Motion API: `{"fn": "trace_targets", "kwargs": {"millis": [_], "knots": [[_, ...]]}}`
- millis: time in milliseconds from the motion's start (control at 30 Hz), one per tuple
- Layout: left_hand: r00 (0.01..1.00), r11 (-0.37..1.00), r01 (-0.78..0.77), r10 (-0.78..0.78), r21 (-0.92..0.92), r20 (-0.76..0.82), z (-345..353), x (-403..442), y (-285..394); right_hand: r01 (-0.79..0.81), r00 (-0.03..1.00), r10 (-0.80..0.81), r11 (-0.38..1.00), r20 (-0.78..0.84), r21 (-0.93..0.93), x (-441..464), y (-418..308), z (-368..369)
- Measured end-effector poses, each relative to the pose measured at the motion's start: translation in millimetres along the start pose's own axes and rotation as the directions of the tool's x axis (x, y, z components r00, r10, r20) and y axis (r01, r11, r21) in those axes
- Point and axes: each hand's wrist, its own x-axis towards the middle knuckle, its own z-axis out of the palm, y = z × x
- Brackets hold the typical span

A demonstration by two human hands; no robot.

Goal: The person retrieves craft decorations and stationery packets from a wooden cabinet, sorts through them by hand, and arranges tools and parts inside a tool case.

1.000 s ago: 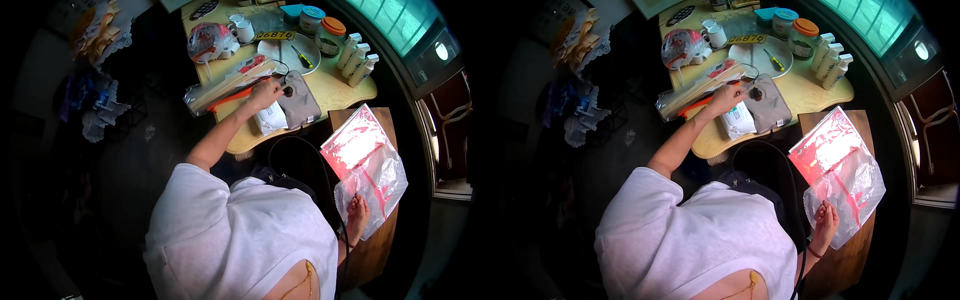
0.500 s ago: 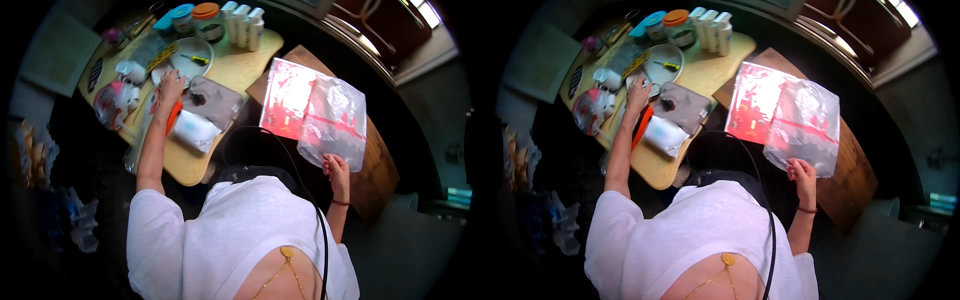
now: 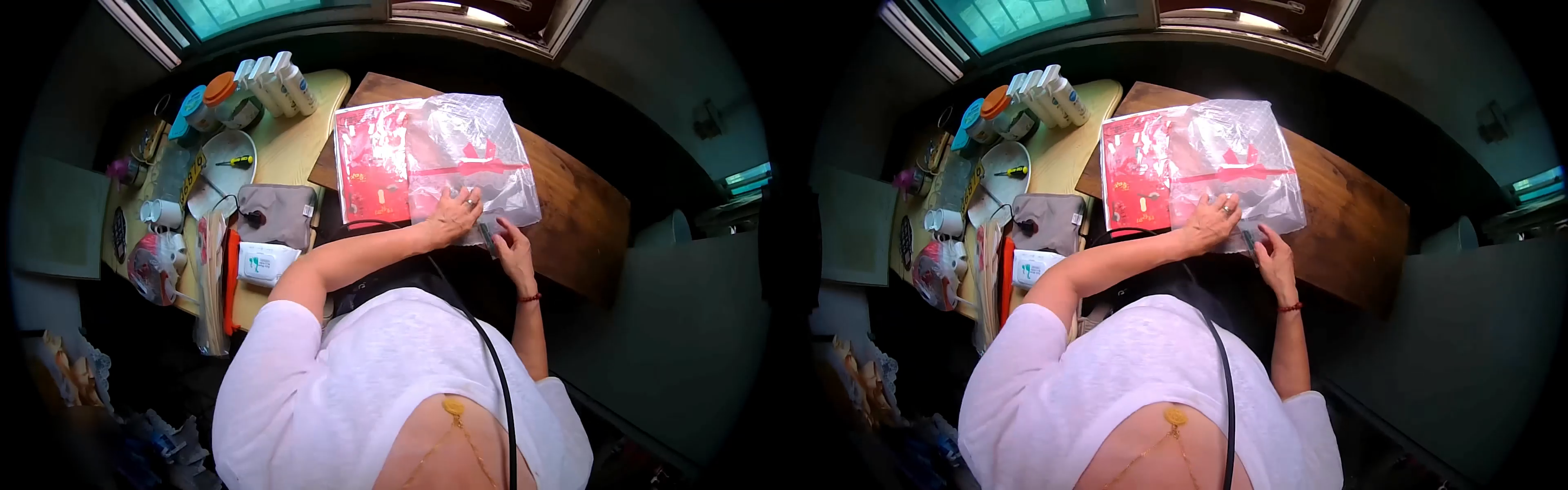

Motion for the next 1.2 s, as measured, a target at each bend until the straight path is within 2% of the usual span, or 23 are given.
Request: {"fn": "trace_targets", "kwargs": {"millis": [33, 67, 100, 133, 200, 233, 267, 333, 367, 400, 467, 500, 533, 567, 600, 667, 700, 733, 767, 867, 933, 1167, 1200], "knots": [[0.999, 0.999, -0.039, 0.038, 0.007, 0.009, -19.8, 3.4, -5.8, -0.007, 1.000, 0.007, 1.000, -0.006, 0.010, 1.3, -10.5, 0.9], [0.989, 0.996, 0.001, 0.013, -0.087, 0.149, -21.8, 6.5, -11.5, 0.044, 0.999, -0.040, 0.986, -0.030, 0.162, 4.3, -24.3, 2.9], [0.984, 0.988, 0.048, -0.022, -0.146, 0.176, -18.7, 9.6, -18.9, 0.098, 0.995, -0.084, 0.946, -0.060, 0.308, 8.1, -29.6, 2.9], [0.978, 0.975, 0.098, -0.057, -0.201, 0.201, -23.0, 12.9, -23.0, 0.099, 0.995, -0.083, 0.943, -0.064, 0.318, 14.2, -25.8, 0.6], [0.980, 0.980, 0.089, -0.055, -0.178, 0.191, -36.3, 11.5, -19.2, 0.119, 0.989, -0.131, 0.978, 0.061, 0.174, 28.4, -18.9, -3.4], [0.983, 0.984, 0.083, -0.055, -0.158, 0.176, -43.1, 10.5, -15.2, 0.166, 0.986, -0.167, 0.977, -0.006, 0.131, 32.7, -16.7, 0.0], [0.983, 0.985, 0.082, -0.055, -0.149, 0.178, -42.5, 7.1, -9.3, 0.171, 0.985, -0.172, 0.975, -0.007, 0.139, 33.5, -14.7, -2.3], [0.982, 0.998, 0.019, -0.008, -0.056, 0.188, -33.7, 0.8, -1.4, 0.085, 0.996, -0.086, 0.981, 0.005, -0.175, 33.1, -15.3, -9.0], [0.993, 0.999, 0.035, -0.040, 0.040, 0.112, -16.4, 0.4, -0.2, 0.074, 0.997, -0.068, 0.987, 0.047, -0.143, 30.4, -13.1, -11.2], [0.992, 0.998, 0.044, -0.049, 0.046, 0.115, -0.3, -1.3, -1.2, 0.079, 0.996, -0.072, 0.987, 0.057, -0.140, 28.4, -7.6, -13.2], [0.968, 0.988, 0.148, -0.134, -0.050, 0.210, 5.7, 3.3, -5.2, 0.216, 0.943, -0.157, 0.959, 0.292, -0.183, 24.0, -13.7, -17.5], [0.966, 0.986, 0.158, -0.144, -0.048, 0.215, 8.3, 4.9, -7.9, 0.149, 0.931, -0.048, 0.955, 0.362, -0.256, 21.4, -18.2, -23.4], [0.973, 0.976, 0.168, -0.142, -0.137, 0.181, 6.9, 8.0, -12.1, 0.153, 0.928, -0.050, 0.955, 0.370, -0.254, 21.9, -17.5, -22.9], [0.980, 0.960, 0.170, -0.140, -0.222, 0.145, 3.6, 12.4, -17.4, 0.205, 0.927, -0.126, 0.958, 0.353, -0.199, 23.5, -13.2, -20.4], [0.979, 0.962, 0.171, -0.141, -0.214, 0.148, 0.6, 18.6, -24.6, 0.257, 0.924, -0.200, 0.956, 0.327, -0.142, 26.0, -9.7, -17.8], [0.952, 0.873, 0.215, -0.288, -0.438, -0.107, -28.4, 40.3, -35.1, 0.247, 0.940, -0.259, 0.966, 0.222, 0.081, 33.5, -22.0, -16.7], [0.931, 0.840, 0.218, -0.331, -0.498, -0.151, -48.5, 53.2, -41.3, 0.357, 0.917, -0.370, 0.928, 0.151, 0.104, 42.1, -26.3, -17.9], [0.906, 0.802, 0.215, -0.377, -0.557, -0.192, -68.8, 66.4, -49.1, 0.409, 0.908, -0.412, 0.911, 0.075, 0.048, 50.0, -36.1, -21.8], [0.899, 0.801, 0.186, -0.373, -0.570, -0.231, -84.5, 77.5, -58.2, 0.321, 0.942, -0.321, 0.947, 0.099, 0.018, 54.6, -59.7, -31.0], [0.882, 0.819, 0.109, -0.341, -0.563, -0.325, -111.4, 101.3, -82.4, 0.388, 0.921, -0.389, 0.920, 0.004, -0.059, 85.3, -77.0, -40.0], [0.877, 0.845, 0.122, -0.337, -0.520, -0.343, -119.6, 111.8, -93.9, 0.502, 0.849, -0.523, 0.843, -0.079, -0.191, 102.6, -86.7, -45.5], [0.896, 0.831, 0.141, -0.339, -0.538, -0.289, -133.5, 116.7, -107.8, 0.516, 0.844, -0.533, 0.837, -0.058, -0.181, 117.1, -118.5, -65.2], [0.895, 0.832, 0.142, -0.340, -0.537, -0.290, -133.6, 114.4, -105.8, 0.484, 0.866, -0.501, 0.835, 0.004, -0.261, 119.3, -121.4, -62.1]]}}
